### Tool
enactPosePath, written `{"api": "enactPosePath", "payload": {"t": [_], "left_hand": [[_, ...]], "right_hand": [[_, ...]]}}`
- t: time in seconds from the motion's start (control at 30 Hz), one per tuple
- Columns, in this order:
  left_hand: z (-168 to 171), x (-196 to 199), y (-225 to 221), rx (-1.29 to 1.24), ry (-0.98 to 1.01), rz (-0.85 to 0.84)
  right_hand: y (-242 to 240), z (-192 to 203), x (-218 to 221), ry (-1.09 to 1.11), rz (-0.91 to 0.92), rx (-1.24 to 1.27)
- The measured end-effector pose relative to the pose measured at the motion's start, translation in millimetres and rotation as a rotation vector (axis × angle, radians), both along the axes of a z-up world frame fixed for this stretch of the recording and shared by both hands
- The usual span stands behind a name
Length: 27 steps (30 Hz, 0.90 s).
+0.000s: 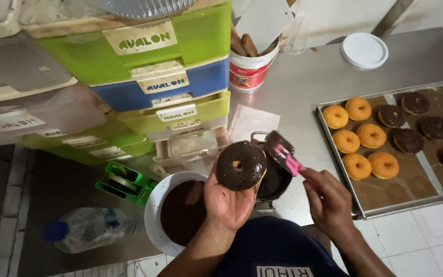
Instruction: The person is glazing donuts by dipping them into a bowl of chocolate and using a small spatula to refine the coating before placing them on a metal tray.
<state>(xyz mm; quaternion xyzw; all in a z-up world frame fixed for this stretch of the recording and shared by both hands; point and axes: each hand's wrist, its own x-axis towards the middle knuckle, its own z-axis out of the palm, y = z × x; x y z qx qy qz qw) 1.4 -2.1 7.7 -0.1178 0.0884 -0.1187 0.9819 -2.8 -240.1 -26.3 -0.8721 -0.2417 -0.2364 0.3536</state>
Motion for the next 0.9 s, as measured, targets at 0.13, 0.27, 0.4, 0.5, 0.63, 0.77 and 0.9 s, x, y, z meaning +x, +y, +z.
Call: {"api": "enactPosePath", "payload": {"t": [0.13, 0.27, 0.4, 0.5, 0.63, 0.77, 0.9], "left_hand": [[-8, -4, 5, 0.117, -0.088, 0.031], [-17, -13, 19, 0.181, -0.086, 0.028], [-20, -30, 40, 0.327, -0.156, 0.166], [-21, -36, 46, 0.256, -0.186, 0.165], [-17, -43, 44, 0.36, -0.254, 0.18], [-19, -43, 38, 0.533, -0.142, 0.094], [-26, -40, 52, 0.959, -0.087, 0.373]], "right_hand": [[4, 28, -2, -0.018, 0.085, -0.04], [-3, 39, 11, 0.167, -0.069, -0.13], [-1, 47, 24, 0.421, -0.078, -0.357], [7, 34, 38, 0.278, -0.079, -0.649], [51, 43, 33, 0.17, 0.181, -0.196], [94, 50, 27, 1.464, 0.537, 1.117], [106, 34, 32, 2.004, 0.588, 1.309]]}}
